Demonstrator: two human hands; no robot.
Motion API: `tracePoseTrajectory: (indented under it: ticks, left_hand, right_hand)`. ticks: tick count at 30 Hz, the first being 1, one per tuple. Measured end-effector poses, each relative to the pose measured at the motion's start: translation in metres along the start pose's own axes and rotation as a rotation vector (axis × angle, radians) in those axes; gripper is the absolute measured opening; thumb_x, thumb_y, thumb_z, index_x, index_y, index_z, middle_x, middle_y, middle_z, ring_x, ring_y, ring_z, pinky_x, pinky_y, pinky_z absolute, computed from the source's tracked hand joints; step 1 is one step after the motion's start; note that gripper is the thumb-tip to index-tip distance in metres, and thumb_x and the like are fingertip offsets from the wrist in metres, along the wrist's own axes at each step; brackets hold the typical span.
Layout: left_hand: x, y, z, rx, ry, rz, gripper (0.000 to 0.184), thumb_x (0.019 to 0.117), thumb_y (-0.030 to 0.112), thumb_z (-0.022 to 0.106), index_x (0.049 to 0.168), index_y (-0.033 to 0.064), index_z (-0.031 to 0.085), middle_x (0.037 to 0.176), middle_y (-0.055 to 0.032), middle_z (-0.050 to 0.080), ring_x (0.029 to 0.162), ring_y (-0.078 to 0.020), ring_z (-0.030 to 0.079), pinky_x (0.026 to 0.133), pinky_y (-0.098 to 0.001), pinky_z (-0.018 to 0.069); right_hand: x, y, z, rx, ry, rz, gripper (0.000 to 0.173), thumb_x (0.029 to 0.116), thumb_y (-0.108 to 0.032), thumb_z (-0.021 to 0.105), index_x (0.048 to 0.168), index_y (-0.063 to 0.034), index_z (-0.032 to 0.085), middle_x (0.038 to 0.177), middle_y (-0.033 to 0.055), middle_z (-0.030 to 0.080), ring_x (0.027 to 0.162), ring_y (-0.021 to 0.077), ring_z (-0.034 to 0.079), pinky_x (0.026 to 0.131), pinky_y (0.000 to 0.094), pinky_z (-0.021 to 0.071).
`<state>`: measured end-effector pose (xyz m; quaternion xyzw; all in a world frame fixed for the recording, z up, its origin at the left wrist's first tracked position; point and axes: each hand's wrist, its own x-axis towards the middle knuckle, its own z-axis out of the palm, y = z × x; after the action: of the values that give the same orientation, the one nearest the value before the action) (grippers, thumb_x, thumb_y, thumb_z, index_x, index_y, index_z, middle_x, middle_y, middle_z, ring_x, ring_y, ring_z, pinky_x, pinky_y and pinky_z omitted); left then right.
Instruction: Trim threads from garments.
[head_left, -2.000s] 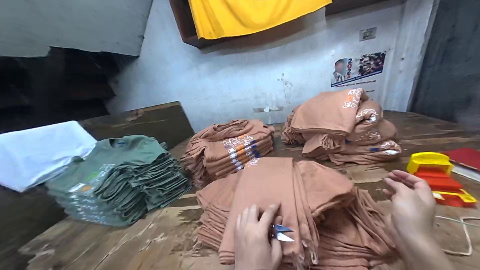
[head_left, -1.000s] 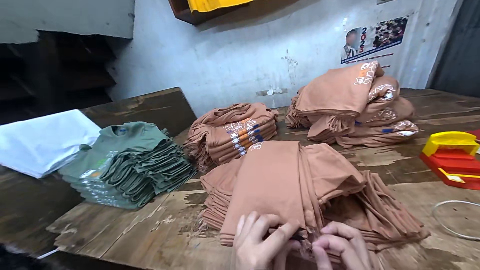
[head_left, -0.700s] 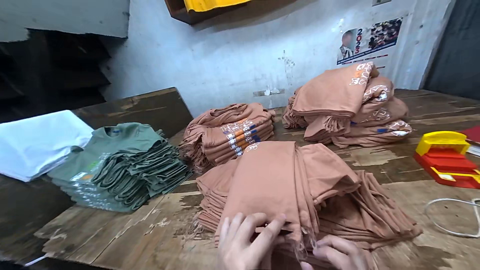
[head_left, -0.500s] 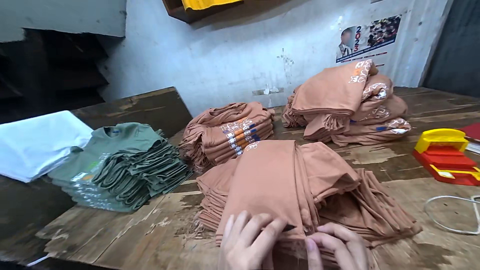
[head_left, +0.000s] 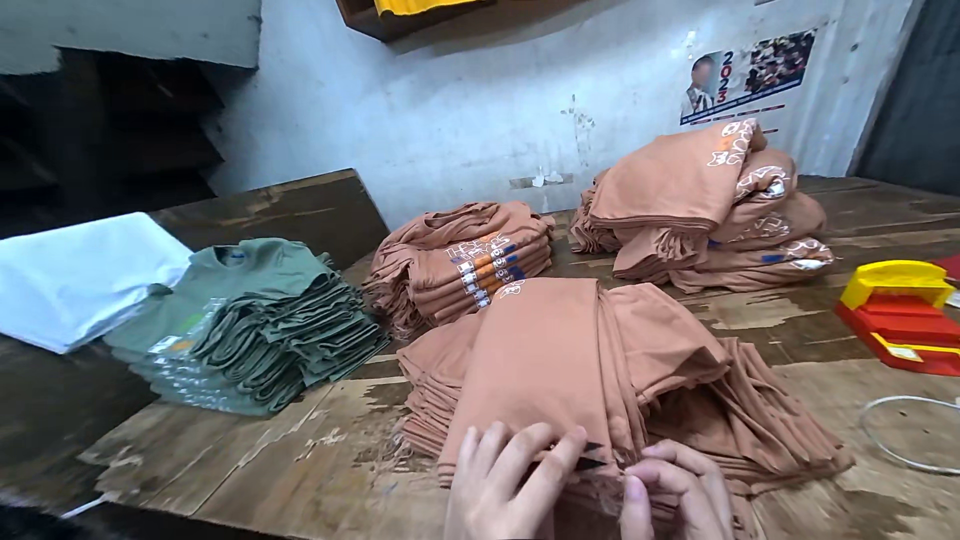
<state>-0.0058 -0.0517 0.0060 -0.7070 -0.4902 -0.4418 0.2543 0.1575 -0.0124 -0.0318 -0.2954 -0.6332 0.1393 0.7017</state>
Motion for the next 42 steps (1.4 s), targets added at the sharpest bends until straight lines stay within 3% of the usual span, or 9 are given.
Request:
tracePoseTrajectory:
  ticks: [14, 17, 23, 25, 27, 29, 34, 37, 42]
  left_hand:
    - [0.001, -0.013, -0.002, -0.196, -0.119, -0.057, 0.028, 0.0978, 0.036, 0.069, 0.123, 0.0237, 0.072, 0.103, -0.0007, 0.067, 0.094, -0.0145, 0.063, 0.083, -0.0373, 0.0508]
    - [0.000, -0.019, -0.003, -0.416, -0.119, -0.125, 0.017, 0.0872, 0.011, 0.070, 0.100, 0.0188, 0.077, 0.088, 0.0015, 0.064, 0.086, -0.0086, 0.062, 0.078, -0.0271, 0.0528]
    - [0.015, -0.030, 0.000, -0.585, -0.071, -0.246, 0.014, 0.0949, 0.008, 0.062, 0.099, 0.0122, 0.074, 0.095, 0.0038, 0.071, 0.087, -0.0061, 0.067, 0.076, -0.0231, 0.0582]
    - [0.019, -0.031, 0.002, -0.588, -0.126, -0.316, 0.014, 0.0956, 0.010, 0.061, 0.099, 0.0141, 0.073, 0.092, 0.0057, 0.068, 0.084, -0.0051, 0.065, 0.073, -0.0227, 0.0569]
    - [0.022, -0.032, 0.001, -0.651, -0.199, -0.386, 0.012, 0.0972, 0.012, 0.060, 0.098, 0.0137, 0.072, 0.091, 0.0050, 0.069, 0.082, -0.0054, 0.066, 0.071, -0.0229, 0.0570]
    - [0.022, -0.033, -0.001, -0.696, -0.220, -0.407, 0.010, 0.0966, 0.012, 0.062, 0.098, 0.0118, 0.073, 0.090, 0.0035, 0.069, 0.079, -0.0060, 0.066, 0.069, -0.0227, 0.0570]
    - [0.008, -0.023, -0.009, -0.521, -0.078, -0.207, 0.033, 0.0846, 0.032, 0.084, 0.114, 0.0203, 0.075, 0.106, 0.0041, 0.069, 0.100, -0.0082, 0.063, 0.089, -0.0298, 0.0539]
    - [-0.003, -0.016, -0.006, -0.219, 0.103, 0.010, 0.020, 0.0906, 0.035, 0.078, 0.110, 0.0352, 0.074, 0.103, 0.0108, 0.065, 0.104, -0.0080, 0.057, 0.098, -0.0341, 0.0408]
    - [-0.003, -0.011, 0.005, -0.041, 0.198, 0.239, 0.018, 0.0940, 0.027, 0.073, 0.112, 0.0282, 0.075, 0.104, 0.0084, 0.069, 0.098, -0.0108, 0.056, 0.096, -0.0329, 0.0374]
  right_hand:
    - [-0.015, 0.012, -0.010, -0.141, -0.126, -0.181, 0.023, 0.0891, -0.033, 0.064, 0.105, -0.0176, 0.064, 0.112, -0.0001, 0.062, 0.116, 0.0103, 0.056, 0.103, 0.0281, 0.0452]
    - [-0.007, 0.002, 0.002, -0.206, -0.076, -0.249, 0.036, 0.0881, -0.041, 0.077, 0.115, -0.0208, 0.062, 0.116, -0.0006, 0.057, 0.118, 0.0092, 0.054, 0.105, 0.0278, 0.0446]
    - [0.032, -0.014, 0.033, 0.296, -0.041, -0.026, 0.014, 0.0980, 0.004, 0.060, 0.102, -0.0028, 0.072, 0.100, 0.0043, 0.077, 0.090, 0.0103, 0.074, 0.080, 0.0249, 0.0637]
    - [0.041, -0.009, 0.035, 0.384, -0.120, 0.003, 0.015, 0.1016, -0.009, 0.062, 0.115, -0.0023, 0.062, 0.099, 0.0032, 0.070, 0.081, 0.0066, 0.068, 0.070, 0.0212, 0.0601]
    - [0.041, -0.004, 0.027, 0.231, -0.246, -0.109, 0.039, 0.0931, -0.030, 0.078, 0.121, -0.0068, 0.064, 0.111, 0.0043, 0.063, 0.093, 0.0045, 0.062, 0.078, 0.0185, 0.0562]
    - [0.031, 0.001, 0.016, -0.067, -0.189, -0.303, 0.023, 0.0918, -0.028, 0.078, 0.111, -0.0162, 0.074, 0.107, 0.0024, 0.066, 0.100, 0.0074, 0.062, 0.091, 0.0222, 0.0517]
    - [0.009, 0.013, -0.016, -0.258, -0.015, -0.462, 0.008, 0.0988, -0.021, 0.065, 0.102, -0.0187, 0.073, 0.090, -0.0057, 0.064, 0.087, 0.0060, 0.058, 0.096, 0.0289, 0.0401]
    - [-0.004, 0.009, -0.017, -0.184, -0.023, -0.422, 0.007, 0.0975, -0.019, 0.067, 0.099, -0.0162, 0.073, 0.088, -0.0039, 0.065, 0.087, 0.0069, 0.059, 0.094, 0.0288, 0.0422]
    - [-0.011, 0.001, -0.006, -0.093, -0.049, -0.376, 0.007, 0.0977, -0.020, 0.068, 0.099, -0.0157, 0.073, 0.089, -0.0035, 0.065, 0.087, 0.0063, 0.060, 0.094, 0.0280, 0.0435]
